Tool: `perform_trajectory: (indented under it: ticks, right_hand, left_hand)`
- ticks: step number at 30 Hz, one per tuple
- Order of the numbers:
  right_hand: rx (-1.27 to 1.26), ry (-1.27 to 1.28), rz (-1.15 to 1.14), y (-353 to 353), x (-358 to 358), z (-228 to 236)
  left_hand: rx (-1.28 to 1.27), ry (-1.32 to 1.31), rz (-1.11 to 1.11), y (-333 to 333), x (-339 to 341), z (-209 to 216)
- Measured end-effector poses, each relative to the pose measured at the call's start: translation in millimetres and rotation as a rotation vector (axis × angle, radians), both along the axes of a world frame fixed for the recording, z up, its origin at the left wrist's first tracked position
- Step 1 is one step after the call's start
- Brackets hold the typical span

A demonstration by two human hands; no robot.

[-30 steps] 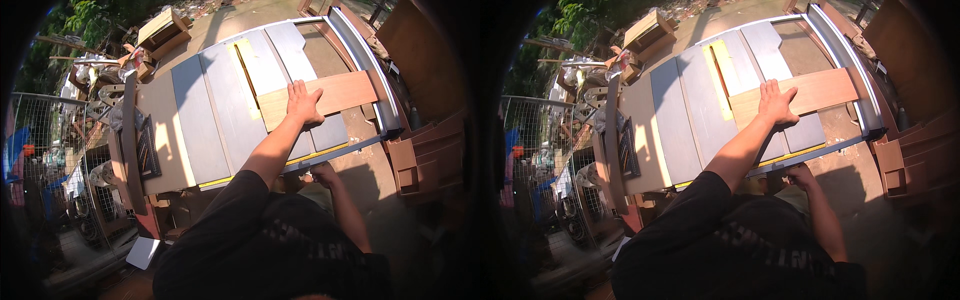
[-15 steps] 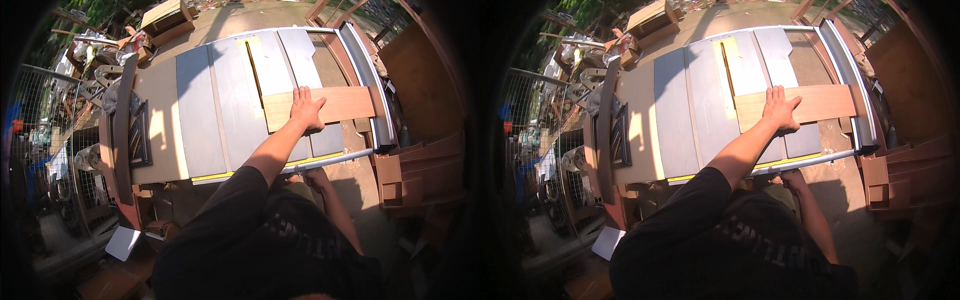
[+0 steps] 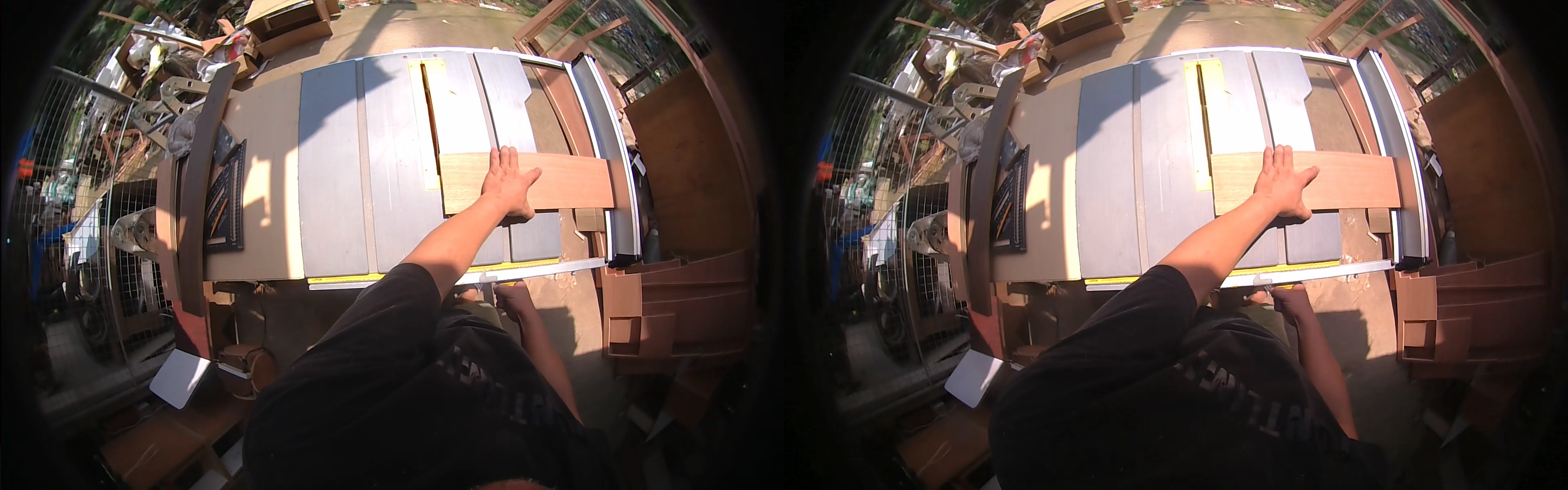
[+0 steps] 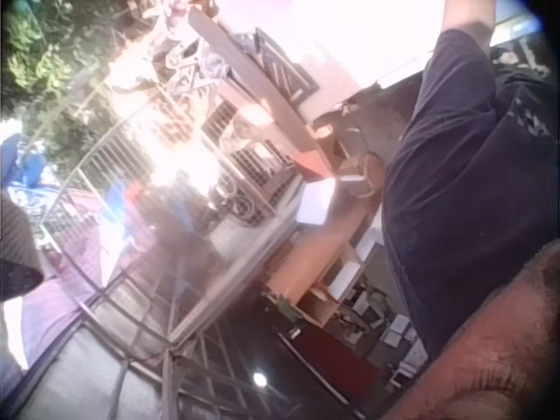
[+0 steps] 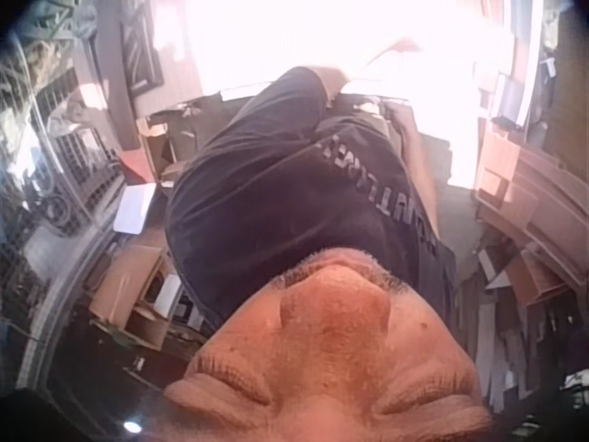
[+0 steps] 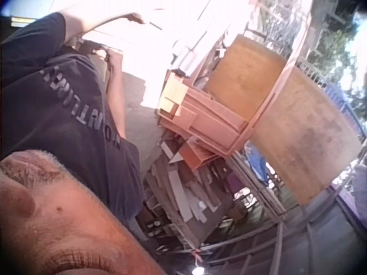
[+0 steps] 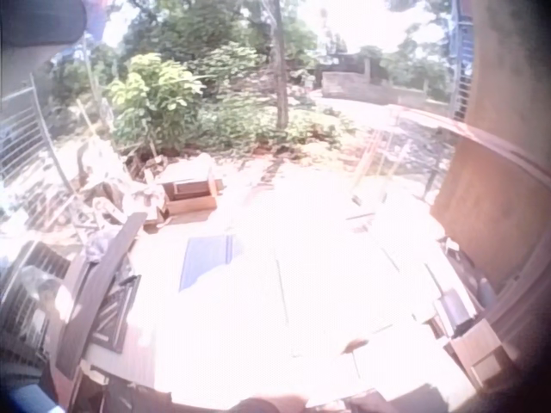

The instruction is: The person cuts a wooden plank on a table saw, then moves to the floor to assemble a small wooden shelf unit by fitting the cut plank into the frame. The person kneels to align and insert the shelf piece into the structure.

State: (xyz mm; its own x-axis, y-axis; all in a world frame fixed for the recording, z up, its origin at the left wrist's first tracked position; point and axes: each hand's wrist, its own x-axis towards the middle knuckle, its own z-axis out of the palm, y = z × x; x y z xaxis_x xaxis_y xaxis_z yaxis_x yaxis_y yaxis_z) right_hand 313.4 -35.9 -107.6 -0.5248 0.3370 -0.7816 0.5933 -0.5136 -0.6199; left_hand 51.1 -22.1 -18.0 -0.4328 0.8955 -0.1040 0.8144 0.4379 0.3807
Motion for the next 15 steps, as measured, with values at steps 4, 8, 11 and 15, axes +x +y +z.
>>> perform_trajectory:
  ticks: [4,8,11,15]
  right_hand:
    - [0.007,0.014,-0.031,-1.5,0.1,-1.5]
    - [-0.009,0.014,-0.029,-1.1,-2.3,4.2]
    - [-0.015,0.037,-0.009,0.6,-0.1,0.3]
    - [-0.003,0.090,0.012,0.9,0.8,-3.5]
  left_hand:
    - [-0.003,0.012,-0.002,0.6,0.1,0.1]
    - [-0.014,0.008,-0.008,-0.1,-0.7,1.5]
    - [-0.025,0.009,-0.013,-0.4,-0.6,3.7]
    - [-0.033,0.003,-0.017,-1.4,-1.0,5.5]
